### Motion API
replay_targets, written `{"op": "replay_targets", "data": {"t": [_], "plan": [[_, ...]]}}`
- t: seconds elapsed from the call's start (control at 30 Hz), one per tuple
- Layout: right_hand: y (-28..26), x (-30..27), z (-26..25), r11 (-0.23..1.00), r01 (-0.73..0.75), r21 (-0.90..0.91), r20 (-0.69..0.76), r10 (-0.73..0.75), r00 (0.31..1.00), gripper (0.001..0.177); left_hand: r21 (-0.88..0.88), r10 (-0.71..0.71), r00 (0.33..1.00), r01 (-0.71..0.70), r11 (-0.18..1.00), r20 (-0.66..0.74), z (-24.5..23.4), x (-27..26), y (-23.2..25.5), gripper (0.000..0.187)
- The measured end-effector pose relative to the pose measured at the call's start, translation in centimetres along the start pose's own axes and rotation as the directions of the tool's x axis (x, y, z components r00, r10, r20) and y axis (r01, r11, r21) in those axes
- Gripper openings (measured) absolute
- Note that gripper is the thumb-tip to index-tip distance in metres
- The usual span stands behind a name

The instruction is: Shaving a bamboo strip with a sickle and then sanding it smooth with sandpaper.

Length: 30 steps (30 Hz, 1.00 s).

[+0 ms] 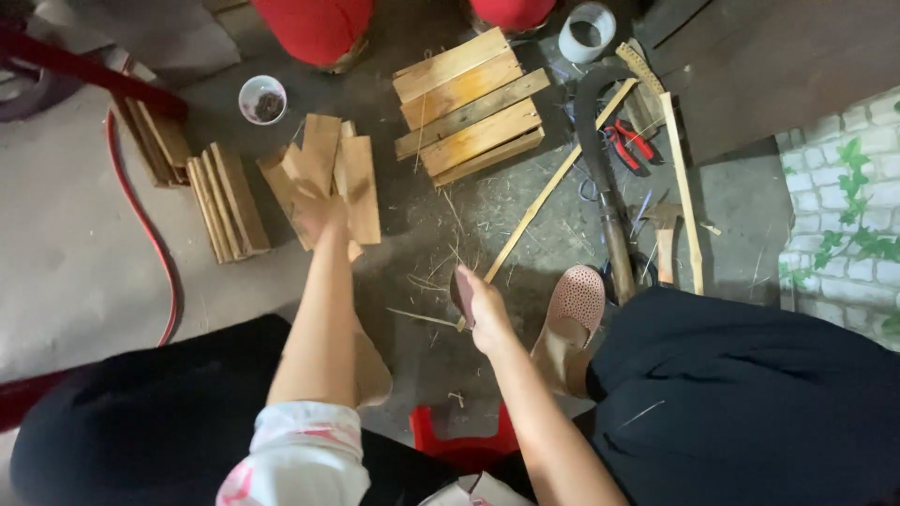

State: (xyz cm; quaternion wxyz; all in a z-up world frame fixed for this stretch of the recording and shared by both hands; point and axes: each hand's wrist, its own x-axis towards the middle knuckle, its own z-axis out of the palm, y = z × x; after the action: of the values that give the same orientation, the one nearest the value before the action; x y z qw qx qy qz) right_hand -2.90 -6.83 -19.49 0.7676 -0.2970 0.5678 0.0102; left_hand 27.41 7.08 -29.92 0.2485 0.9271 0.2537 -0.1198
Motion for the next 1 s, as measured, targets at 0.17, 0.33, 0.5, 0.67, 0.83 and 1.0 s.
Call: {"op": "replay_targets", "data": {"t": [0.17,0.33,0.5,0.67,0.83,1.0], "plan": [[4.4,8.0,-1.6,0.994,-0.111,0.018,-0.015,0.112,0.994,0.036,0.055,0.175,0.982,-0.178,0.982,0.068,-4.3,0.3,1.3,0.098],[1.8,6.4,1.7,0.984,-0.163,0.069,0.07,0.158,0.985,0.036,0.298,0.178,0.979,-0.199,0.934,0.097,-4.4,1.4,3.1,0.098],[2.5,6.9,5.0,0.977,-0.106,-0.187,0.2,0.143,0.969,0.045,0.23,0.231,0.971,-0.24,0.943,0.065,-7.9,-3.2,4.8,0.113],[7.6,13.4,3.0,0.623,0.251,-0.741,0.25,-0.092,0.964,0.064,0.082,0.134,0.984,-0.125,0.989,-0.113,-6.2,-6.6,3.1,0.079],[4.4,9.0,4.9,0.434,0.247,-0.866,0.236,-0.082,0.968,0.067,-0.055,0.117,0.991,-0.12,0.991,-0.064,-1.8,-11.9,-2.2,0.061],[-5.5,9.5,6.6,0.19,0.422,-0.887,0.369,-0.258,0.893,0.044,0.427,0.04,0.945,-0.183,0.886,0.323,-2.1,-16.1,-4.8,0.071]]}}
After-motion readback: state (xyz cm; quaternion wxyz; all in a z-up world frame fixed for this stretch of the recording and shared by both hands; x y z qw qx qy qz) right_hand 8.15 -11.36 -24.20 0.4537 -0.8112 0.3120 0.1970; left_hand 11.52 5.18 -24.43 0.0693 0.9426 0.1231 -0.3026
